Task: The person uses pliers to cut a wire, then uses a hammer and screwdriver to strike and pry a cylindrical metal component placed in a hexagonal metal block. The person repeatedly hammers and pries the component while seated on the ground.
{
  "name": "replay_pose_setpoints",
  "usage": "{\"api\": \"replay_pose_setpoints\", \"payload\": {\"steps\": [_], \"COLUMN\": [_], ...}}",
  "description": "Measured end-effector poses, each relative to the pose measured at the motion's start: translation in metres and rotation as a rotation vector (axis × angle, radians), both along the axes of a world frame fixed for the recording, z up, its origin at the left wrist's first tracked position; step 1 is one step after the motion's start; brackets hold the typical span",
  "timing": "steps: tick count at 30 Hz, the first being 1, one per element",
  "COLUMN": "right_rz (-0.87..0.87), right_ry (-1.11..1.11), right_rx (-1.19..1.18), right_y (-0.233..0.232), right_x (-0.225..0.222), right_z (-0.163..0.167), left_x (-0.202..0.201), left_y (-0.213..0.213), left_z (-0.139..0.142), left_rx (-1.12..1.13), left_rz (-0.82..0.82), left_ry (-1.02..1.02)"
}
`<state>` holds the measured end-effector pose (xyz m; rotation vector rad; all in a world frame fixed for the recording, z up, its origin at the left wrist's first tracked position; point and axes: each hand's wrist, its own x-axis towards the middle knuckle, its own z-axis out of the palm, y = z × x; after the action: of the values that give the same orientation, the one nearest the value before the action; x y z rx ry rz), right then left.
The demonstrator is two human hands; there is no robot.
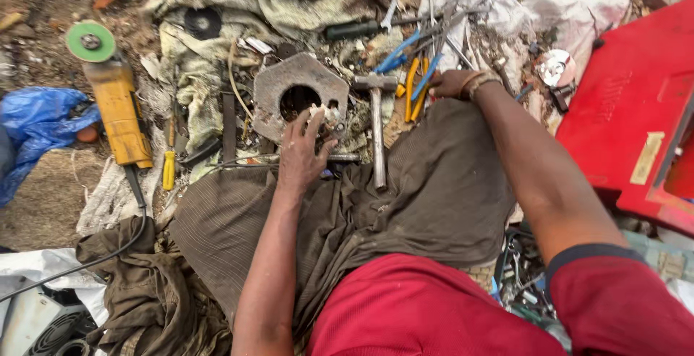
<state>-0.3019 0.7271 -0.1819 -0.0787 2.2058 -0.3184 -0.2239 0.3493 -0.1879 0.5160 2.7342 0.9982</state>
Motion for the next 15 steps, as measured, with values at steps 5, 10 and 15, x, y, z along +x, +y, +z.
{"api": "replay_pose_setpoints", "payload": {"steps": [5, 10, 15], "right_rz": [-0.053, -0.16, -0.622], "right_ry": [0.047, 0.239, 0.29], "right_rx": [0.04, 0.178, 0.099], "right_y": [0.008, 0.037, 0.074], "right_x": [0.008, 0.027, 0.07], "right_z": [0.004, 0.028, 0.068], "left_x": [0.005, 0.008, 0.006], "left_y": [0.003, 0.001, 0.001], "left_z": [-0.001, -0.009, -0.019], "left_rx": [0.032, 0.05, -0.002], "left_rz": [0.016, 0.019, 0.017], "left_ry": [0.044, 0.069, 0.001]}}
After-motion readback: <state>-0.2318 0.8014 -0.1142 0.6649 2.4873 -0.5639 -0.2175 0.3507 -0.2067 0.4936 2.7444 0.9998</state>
